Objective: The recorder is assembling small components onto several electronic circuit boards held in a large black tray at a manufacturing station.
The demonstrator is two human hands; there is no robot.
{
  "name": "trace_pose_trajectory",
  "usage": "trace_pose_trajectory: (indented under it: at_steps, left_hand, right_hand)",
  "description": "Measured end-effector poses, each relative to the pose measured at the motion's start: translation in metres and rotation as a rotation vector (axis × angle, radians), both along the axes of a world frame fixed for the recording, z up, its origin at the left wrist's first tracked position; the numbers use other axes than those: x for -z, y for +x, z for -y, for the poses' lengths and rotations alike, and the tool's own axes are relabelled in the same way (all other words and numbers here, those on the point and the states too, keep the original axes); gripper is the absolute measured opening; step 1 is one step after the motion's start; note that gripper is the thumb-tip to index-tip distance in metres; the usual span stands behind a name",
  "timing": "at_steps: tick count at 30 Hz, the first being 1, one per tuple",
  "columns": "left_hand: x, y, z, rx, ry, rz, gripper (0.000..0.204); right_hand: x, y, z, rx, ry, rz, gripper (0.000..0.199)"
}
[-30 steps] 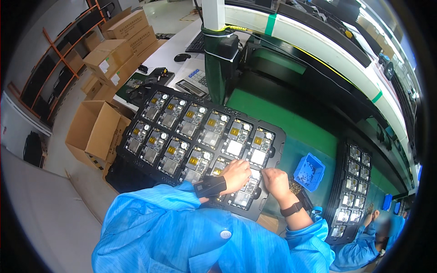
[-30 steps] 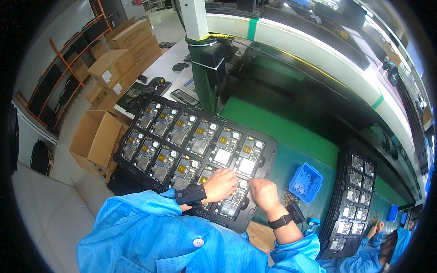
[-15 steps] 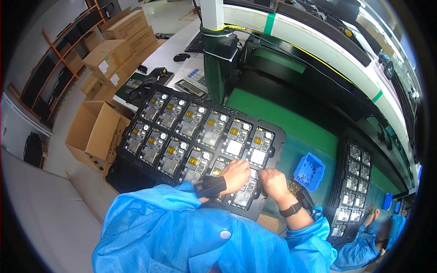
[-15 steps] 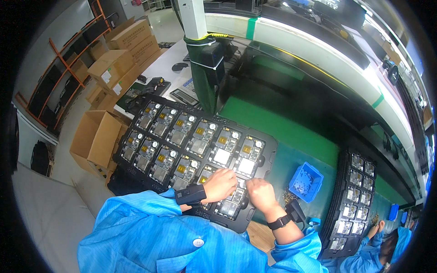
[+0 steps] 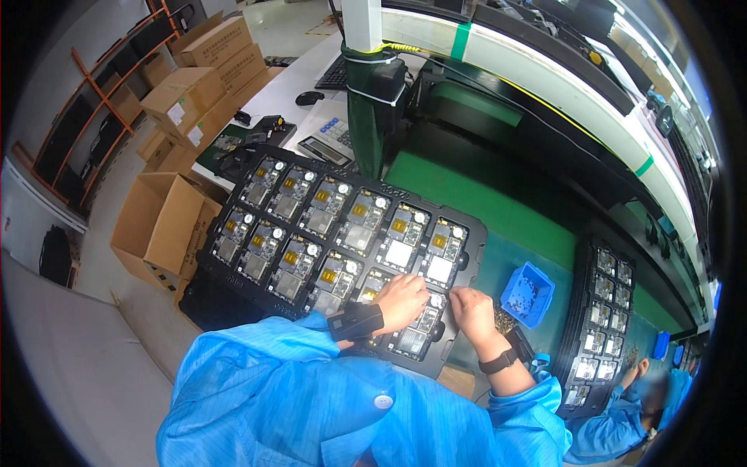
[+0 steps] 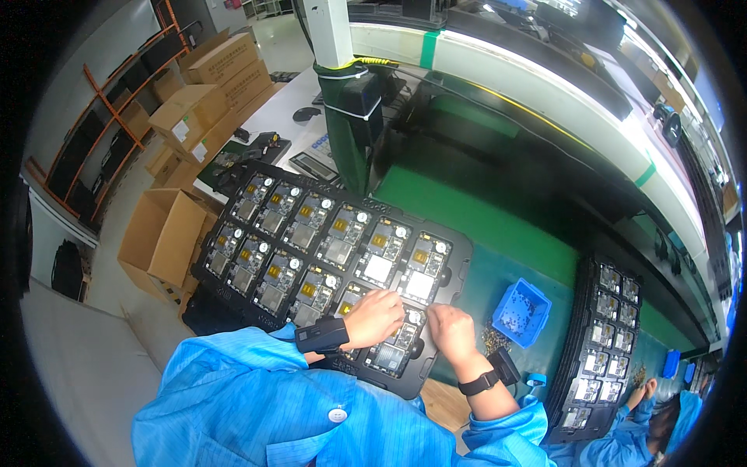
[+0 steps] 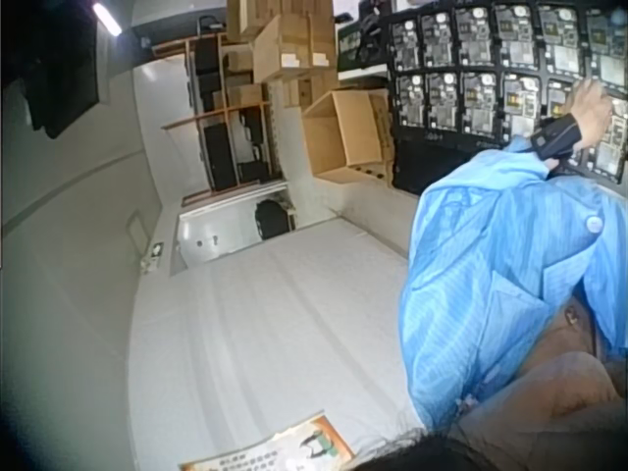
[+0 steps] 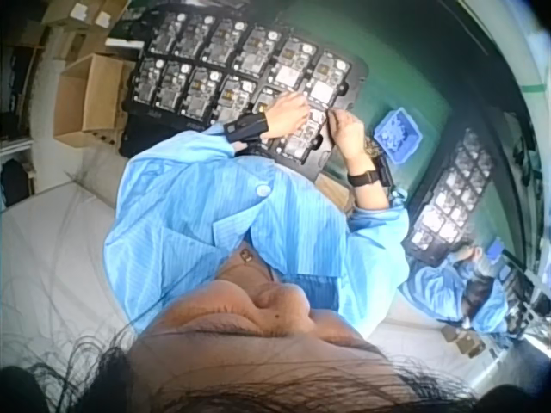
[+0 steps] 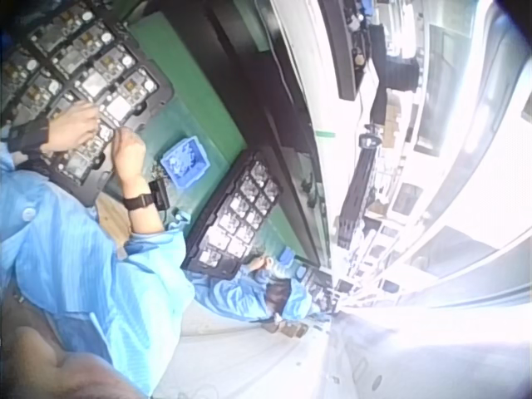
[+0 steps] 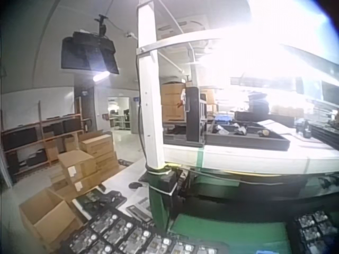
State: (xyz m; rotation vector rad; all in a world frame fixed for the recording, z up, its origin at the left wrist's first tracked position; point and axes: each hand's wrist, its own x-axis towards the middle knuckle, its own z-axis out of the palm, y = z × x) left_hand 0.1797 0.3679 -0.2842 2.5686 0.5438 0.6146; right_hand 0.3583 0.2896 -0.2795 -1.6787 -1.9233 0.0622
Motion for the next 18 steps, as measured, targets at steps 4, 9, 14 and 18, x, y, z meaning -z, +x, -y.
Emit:
trace_pose_trajectory:
  at_steps: [4, 9, 14, 18]
  left_hand:
    - [0.000, 0.001, 0.001, 0.002, -0.003, 0.004, 0.009]
    - [0.007, 0.001, 0.005, 0.105, 0.016, -0.067, 0.012]
    - [-0.003, -0.016, 0.000, 0.012, 0.023, -0.034, 0.015]
    - [-0.015, -0.061, -0.029, -0.131, -0.010, -0.035, 0.014]
  right_hand:
    - [0.007, -0.001, 0.002, 0.156, -0.111, -0.322, 0.008]
    - [-0.012, 0.001, 0.006, 0.269, -0.497, -1.425, 0.009]
    - [-0.020, -0.014, 0.024, -0.226, -0.503, -2.378, 0.008]
    - [-0.037, -0.032, 0.028, -0.363, -0.462, -2.579, 0.004]
